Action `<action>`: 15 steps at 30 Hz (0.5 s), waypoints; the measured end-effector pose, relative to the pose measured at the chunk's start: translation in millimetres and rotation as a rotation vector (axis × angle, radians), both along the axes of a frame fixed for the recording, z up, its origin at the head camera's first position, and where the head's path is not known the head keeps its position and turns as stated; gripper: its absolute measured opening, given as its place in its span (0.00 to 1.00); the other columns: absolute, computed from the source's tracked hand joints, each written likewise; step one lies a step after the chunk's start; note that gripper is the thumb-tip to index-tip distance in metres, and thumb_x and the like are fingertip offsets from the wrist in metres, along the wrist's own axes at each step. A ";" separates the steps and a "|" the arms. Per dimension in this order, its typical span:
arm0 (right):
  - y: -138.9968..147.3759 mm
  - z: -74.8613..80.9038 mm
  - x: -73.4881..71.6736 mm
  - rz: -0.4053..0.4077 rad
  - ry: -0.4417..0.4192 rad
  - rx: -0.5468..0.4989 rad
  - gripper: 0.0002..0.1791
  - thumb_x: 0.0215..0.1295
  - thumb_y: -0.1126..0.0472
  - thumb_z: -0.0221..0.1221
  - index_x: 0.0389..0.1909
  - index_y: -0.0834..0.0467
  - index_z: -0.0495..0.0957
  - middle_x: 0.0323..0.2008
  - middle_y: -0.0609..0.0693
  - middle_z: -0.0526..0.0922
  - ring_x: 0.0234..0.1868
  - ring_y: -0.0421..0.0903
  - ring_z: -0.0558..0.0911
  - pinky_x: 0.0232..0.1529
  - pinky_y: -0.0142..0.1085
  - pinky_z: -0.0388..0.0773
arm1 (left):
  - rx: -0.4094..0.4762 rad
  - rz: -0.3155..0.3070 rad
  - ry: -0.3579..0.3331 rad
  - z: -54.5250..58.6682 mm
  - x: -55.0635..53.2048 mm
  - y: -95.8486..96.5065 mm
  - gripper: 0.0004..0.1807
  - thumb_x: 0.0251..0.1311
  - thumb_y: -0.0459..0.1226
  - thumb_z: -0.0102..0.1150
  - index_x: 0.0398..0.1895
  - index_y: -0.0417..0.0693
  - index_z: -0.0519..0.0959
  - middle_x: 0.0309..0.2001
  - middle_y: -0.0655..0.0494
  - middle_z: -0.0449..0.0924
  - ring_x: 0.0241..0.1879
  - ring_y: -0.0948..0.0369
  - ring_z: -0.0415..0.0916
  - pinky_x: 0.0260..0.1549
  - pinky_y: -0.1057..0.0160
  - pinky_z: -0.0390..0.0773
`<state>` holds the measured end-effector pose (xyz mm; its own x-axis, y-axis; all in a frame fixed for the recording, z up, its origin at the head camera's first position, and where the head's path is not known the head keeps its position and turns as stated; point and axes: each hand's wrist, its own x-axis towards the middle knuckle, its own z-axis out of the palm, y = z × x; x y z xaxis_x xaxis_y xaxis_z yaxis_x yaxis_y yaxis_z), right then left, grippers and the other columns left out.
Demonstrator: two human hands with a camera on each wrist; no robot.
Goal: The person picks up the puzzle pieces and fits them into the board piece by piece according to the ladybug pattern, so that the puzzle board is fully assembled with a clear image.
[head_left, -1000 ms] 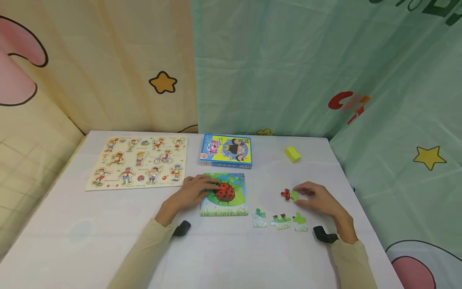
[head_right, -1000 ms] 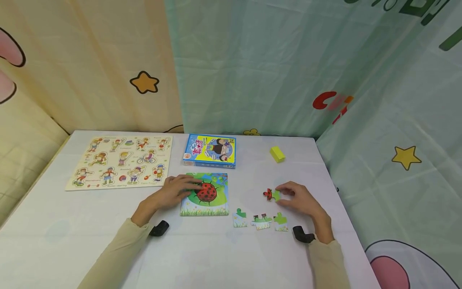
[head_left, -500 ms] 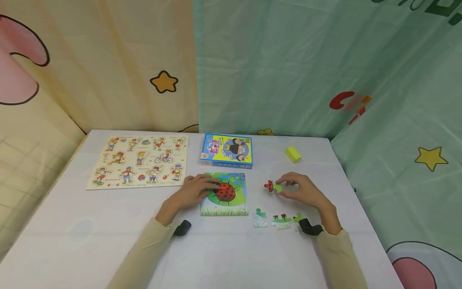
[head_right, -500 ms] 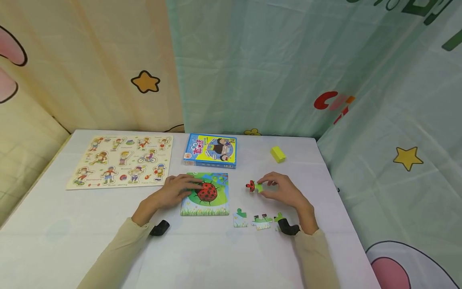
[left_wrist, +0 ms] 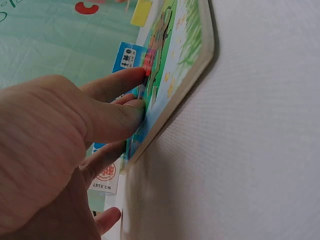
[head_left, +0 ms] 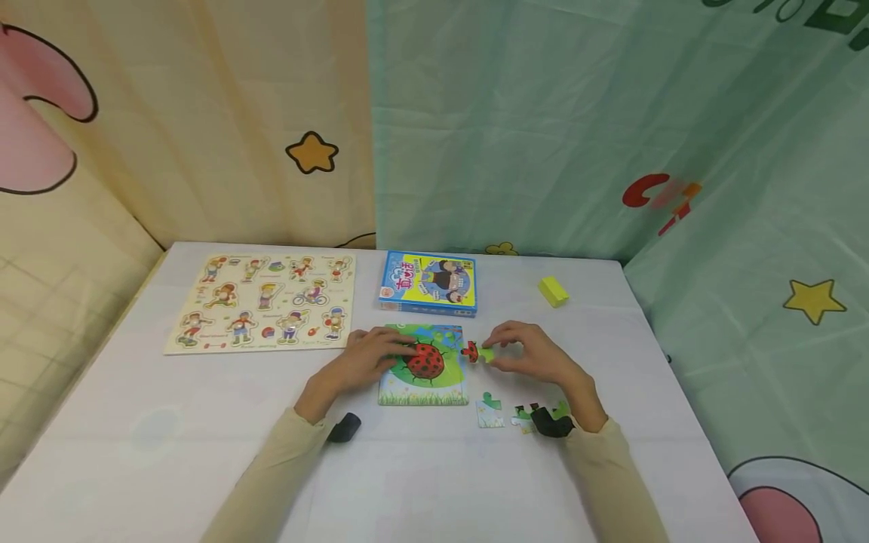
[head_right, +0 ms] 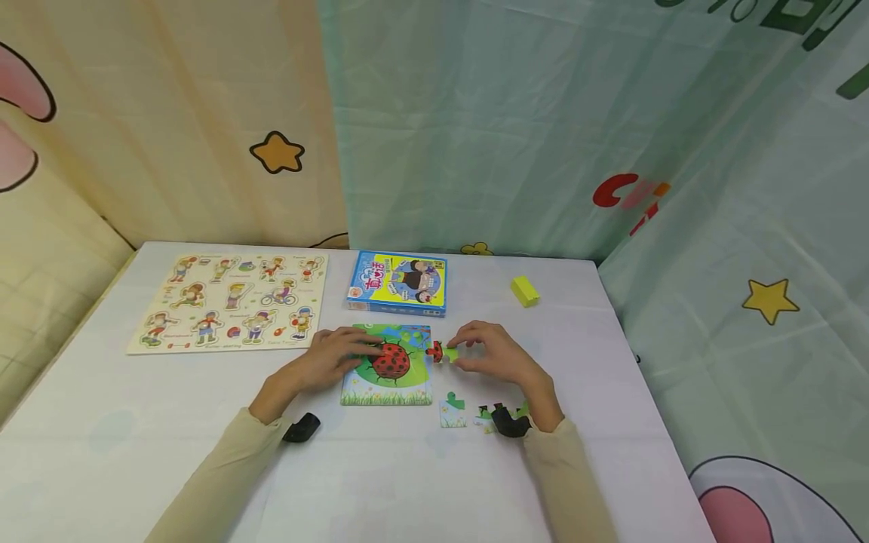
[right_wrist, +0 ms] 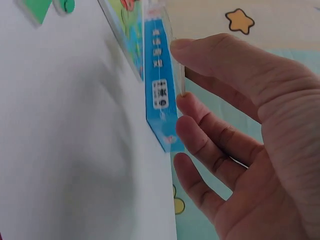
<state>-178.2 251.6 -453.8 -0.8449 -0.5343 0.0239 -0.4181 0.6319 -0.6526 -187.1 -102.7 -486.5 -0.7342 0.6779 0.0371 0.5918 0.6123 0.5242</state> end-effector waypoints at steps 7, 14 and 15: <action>-20.9 -5.1 -1.2 0.026 -0.018 0.026 0.14 0.58 0.60 0.71 0.47 0.53 0.87 0.49 0.47 0.84 0.53 0.48 0.79 0.57 0.50 0.75 | 0.003 0.005 -0.008 1.4 1.3 1.6 0.21 0.67 0.33 0.59 0.62 0.60 0.80 0.69 0.59 0.73 0.71 0.49 0.61 0.62 0.34 0.55; -38.0 -9.1 -1.8 0.058 0.002 0.097 0.13 0.60 0.58 0.70 0.46 0.54 0.87 0.49 0.47 0.83 0.54 0.47 0.78 0.59 0.48 0.75 | 0.006 0.007 -0.009 3.3 1.5 2.2 0.21 0.67 0.32 0.59 0.61 0.58 0.81 0.68 0.59 0.74 0.71 0.49 0.62 0.62 0.33 0.54; -40.1 -9.5 -1.9 0.062 0.004 0.108 0.13 0.60 0.58 0.70 0.46 0.54 0.87 0.49 0.47 0.83 0.54 0.47 0.78 0.58 0.47 0.75 | 0.006 0.006 -0.009 3.4 1.4 2.3 0.21 0.67 0.32 0.59 0.61 0.58 0.81 0.68 0.59 0.74 0.71 0.49 0.62 0.62 0.33 0.54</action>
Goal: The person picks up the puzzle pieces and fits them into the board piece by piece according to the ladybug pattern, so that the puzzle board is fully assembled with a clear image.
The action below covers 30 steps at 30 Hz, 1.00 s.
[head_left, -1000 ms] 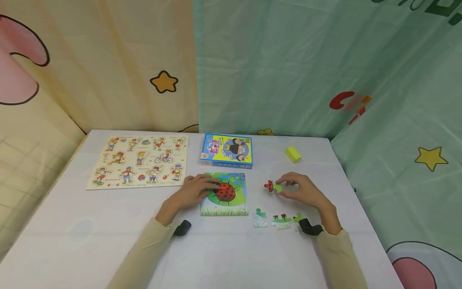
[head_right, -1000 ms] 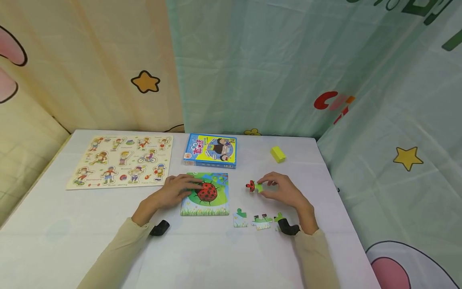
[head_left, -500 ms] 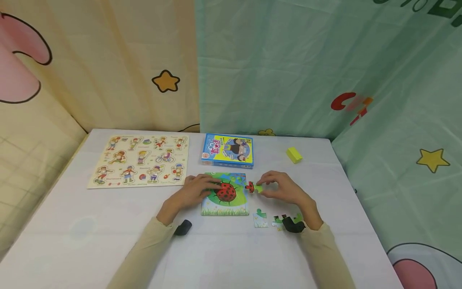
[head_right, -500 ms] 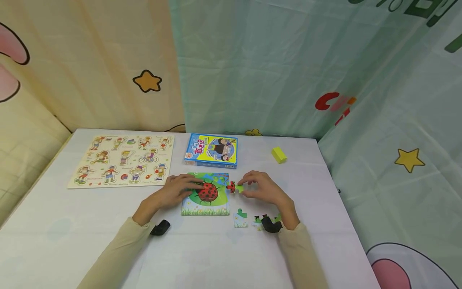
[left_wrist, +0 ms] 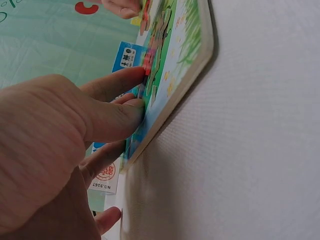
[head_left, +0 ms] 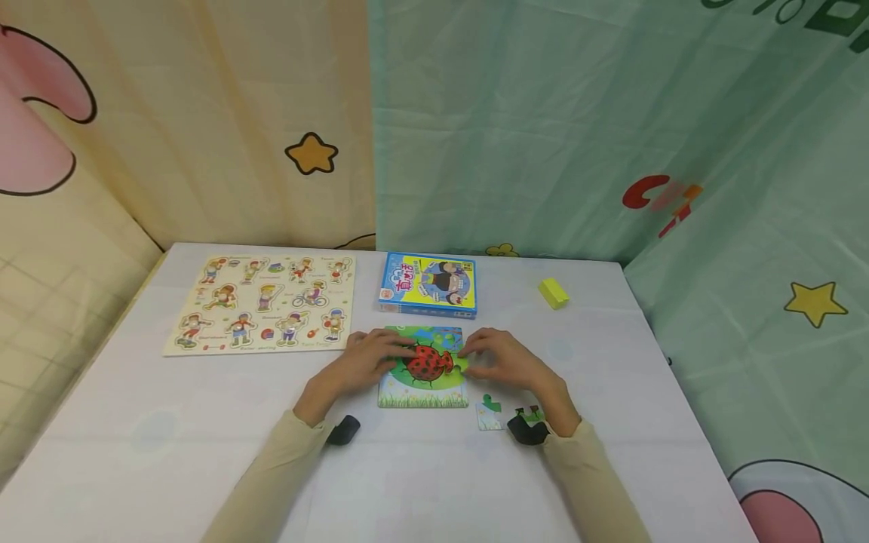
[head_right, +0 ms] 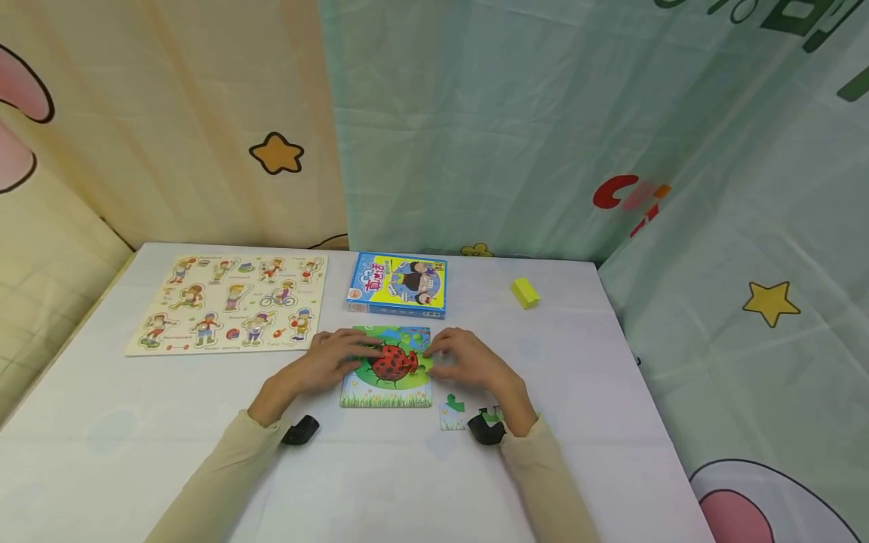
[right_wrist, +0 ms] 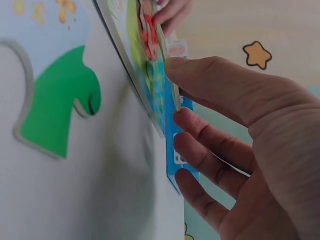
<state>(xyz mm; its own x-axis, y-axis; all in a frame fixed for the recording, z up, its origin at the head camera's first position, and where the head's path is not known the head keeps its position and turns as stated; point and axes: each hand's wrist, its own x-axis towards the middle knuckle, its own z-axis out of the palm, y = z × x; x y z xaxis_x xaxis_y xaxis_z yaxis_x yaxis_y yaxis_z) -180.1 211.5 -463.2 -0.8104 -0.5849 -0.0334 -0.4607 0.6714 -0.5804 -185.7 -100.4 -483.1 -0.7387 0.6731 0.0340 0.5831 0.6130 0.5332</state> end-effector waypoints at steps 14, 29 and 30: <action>-17.9 -6.1 4.9 0.049 0.084 0.119 0.15 0.64 0.56 0.67 0.50 0.55 0.86 0.52 0.50 0.81 0.55 0.49 0.79 0.59 0.46 0.76 | -0.009 -0.003 0.003 3.1 1.2 -1.6 0.21 0.68 0.33 0.59 0.62 0.59 0.80 0.69 0.59 0.73 0.72 0.49 0.60 0.62 0.34 0.55; -22.9 -7.9 6.6 0.047 0.152 0.156 0.15 0.62 0.57 0.69 0.48 0.57 0.87 0.47 0.49 0.81 0.52 0.47 0.78 0.57 0.43 0.76 | -0.002 0.012 -0.015 -1.0 0.2 0.6 0.21 0.68 0.33 0.60 0.62 0.59 0.80 0.68 0.59 0.74 0.71 0.50 0.60 0.62 0.34 0.55; -23.0 -8.1 6.8 0.045 0.153 0.156 0.15 0.62 0.57 0.69 0.48 0.58 0.87 0.48 0.49 0.81 0.52 0.47 0.78 0.57 0.44 0.76 | -0.007 0.014 -0.011 -1.9 0.4 1.1 0.21 0.68 0.34 0.60 0.62 0.59 0.80 0.68 0.59 0.74 0.71 0.50 0.60 0.62 0.34 0.55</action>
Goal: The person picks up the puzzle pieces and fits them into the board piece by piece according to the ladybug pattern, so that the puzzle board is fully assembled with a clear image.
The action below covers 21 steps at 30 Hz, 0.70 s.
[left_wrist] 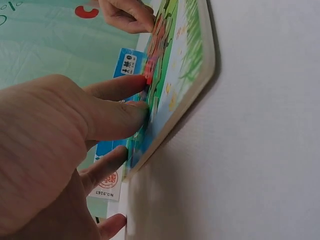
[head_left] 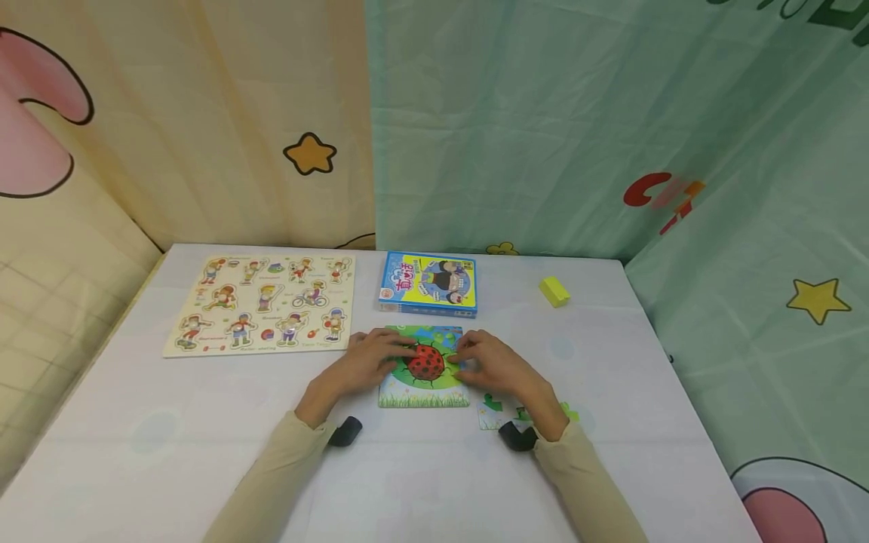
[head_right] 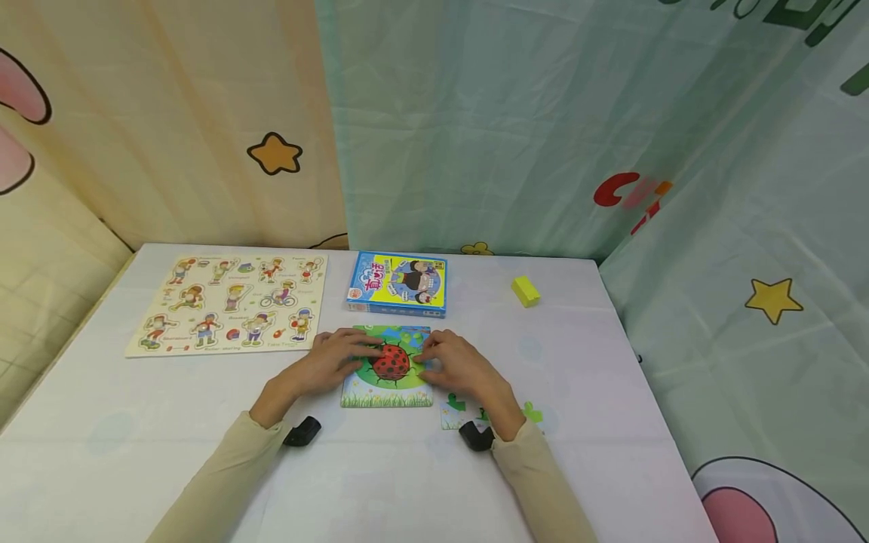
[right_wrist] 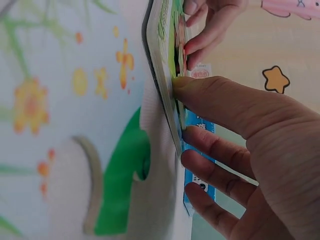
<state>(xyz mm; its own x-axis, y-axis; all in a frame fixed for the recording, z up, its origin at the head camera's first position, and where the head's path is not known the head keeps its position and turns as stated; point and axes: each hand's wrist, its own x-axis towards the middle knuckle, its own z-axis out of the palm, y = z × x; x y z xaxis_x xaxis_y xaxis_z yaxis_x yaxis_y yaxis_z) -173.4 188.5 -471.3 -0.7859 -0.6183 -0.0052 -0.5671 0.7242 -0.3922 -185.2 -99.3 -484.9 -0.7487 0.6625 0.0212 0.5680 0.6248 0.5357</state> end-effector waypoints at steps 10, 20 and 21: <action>0.3 0.9 1.4 -0.002 0.003 0.011 0.14 0.62 0.58 0.68 0.48 0.57 0.87 0.49 0.48 0.81 0.53 0.48 0.79 0.57 0.45 0.76 | -0.118 -0.002 0.051 2.9 10.9 13.1 0.21 0.73 0.43 0.53 0.67 0.67 0.75 0.69 0.56 0.70 0.71 0.47 0.59 0.59 0.37 0.62; 0.3 0.1 0.5 0.009 0.039 0.022 0.15 0.62 0.57 0.69 0.48 0.56 0.88 0.47 0.47 0.83 0.51 0.47 0.80 0.55 0.43 0.77 | -0.147 0.006 0.029 9.0 18.1 16.9 0.21 0.74 0.46 0.51 0.68 0.71 0.74 0.71 0.53 0.65 0.72 0.46 0.54 0.60 0.38 0.61; 0.1 0.2 0.4 0.010 0.044 0.027 0.15 0.62 0.56 0.69 0.49 0.56 0.88 0.46 0.47 0.83 0.51 0.46 0.80 0.55 0.43 0.77 | -0.146 0.007 0.028 9.0 18.1 16.8 0.21 0.74 0.46 0.51 0.68 0.71 0.74 0.71 0.53 0.65 0.72 0.46 0.54 0.60 0.38 0.61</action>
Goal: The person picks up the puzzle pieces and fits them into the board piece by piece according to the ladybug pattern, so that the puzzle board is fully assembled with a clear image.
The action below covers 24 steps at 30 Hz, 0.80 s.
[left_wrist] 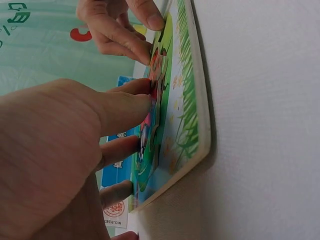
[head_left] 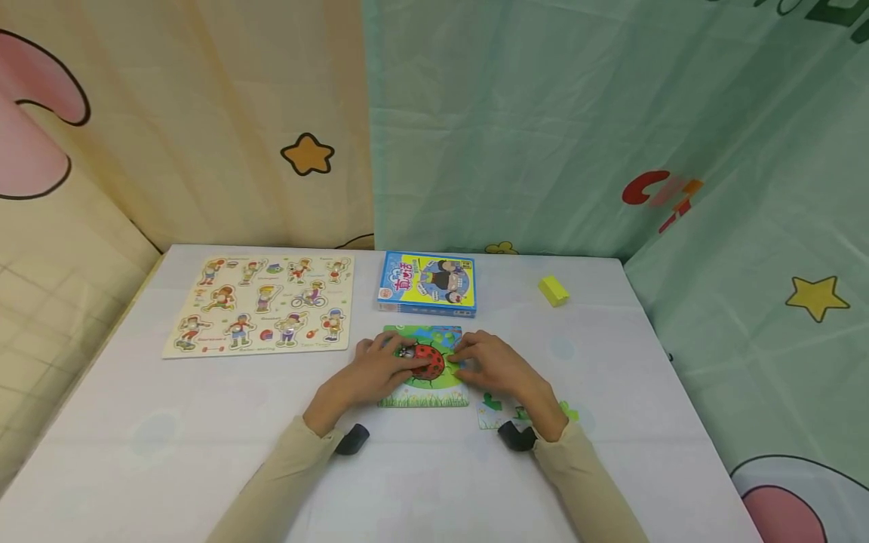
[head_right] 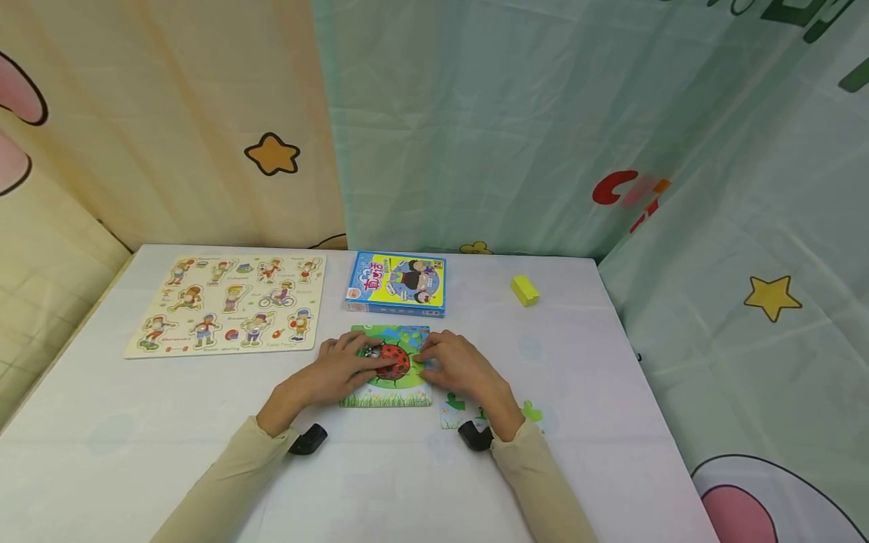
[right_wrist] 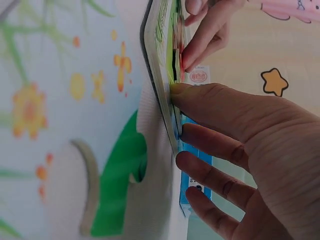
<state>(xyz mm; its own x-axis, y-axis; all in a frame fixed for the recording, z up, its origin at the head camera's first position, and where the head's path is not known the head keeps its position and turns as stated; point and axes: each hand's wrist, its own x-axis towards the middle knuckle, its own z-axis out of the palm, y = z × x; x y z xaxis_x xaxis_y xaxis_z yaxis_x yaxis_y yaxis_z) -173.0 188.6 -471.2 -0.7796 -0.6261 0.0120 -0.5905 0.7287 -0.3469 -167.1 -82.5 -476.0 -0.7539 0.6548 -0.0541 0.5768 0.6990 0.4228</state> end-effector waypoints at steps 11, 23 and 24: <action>-3.7 1.8 2.1 0.016 0.047 0.074 0.16 0.63 0.55 0.68 0.50 0.54 0.87 0.42 0.46 0.83 0.45 0.45 0.81 0.48 0.40 0.78 | 0.003 -0.012 0.031 -5.2 0.2 3.7 0.20 0.74 0.46 0.52 0.67 0.65 0.76 0.73 0.56 0.65 0.75 0.43 0.53 0.64 0.36 0.57; -3.4 5.5 4.2 0.020 0.052 0.079 0.16 0.64 0.54 0.67 0.51 0.54 0.87 0.42 0.46 0.83 0.44 0.45 0.81 0.47 0.39 0.78 | -0.010 -0.043 -0.028 1.9 3.4 8.6 0.23 0.75 0.46 0.48 0.72 0.61 0.70 0.74 0.61 0.66 0.77 0.51 0.55 0.68 0.34 0.50; -3.0 5.4 4.2 0.018 0.051 0.076 0.16 0.64 0.55 0.67 0.51 0.54 0.87 0.43 0.46 0.83 0.45 0.45 0.81 0.47 0.40 0.78 | -0.017 -0.043 -0.030 2.1 3.5 9.2 0.24 0.75 0.47 0.48 0.72 0.62 0.70 0.74 0.61 0.66 0.77 0.51 0.54 0.68 0.33 0.50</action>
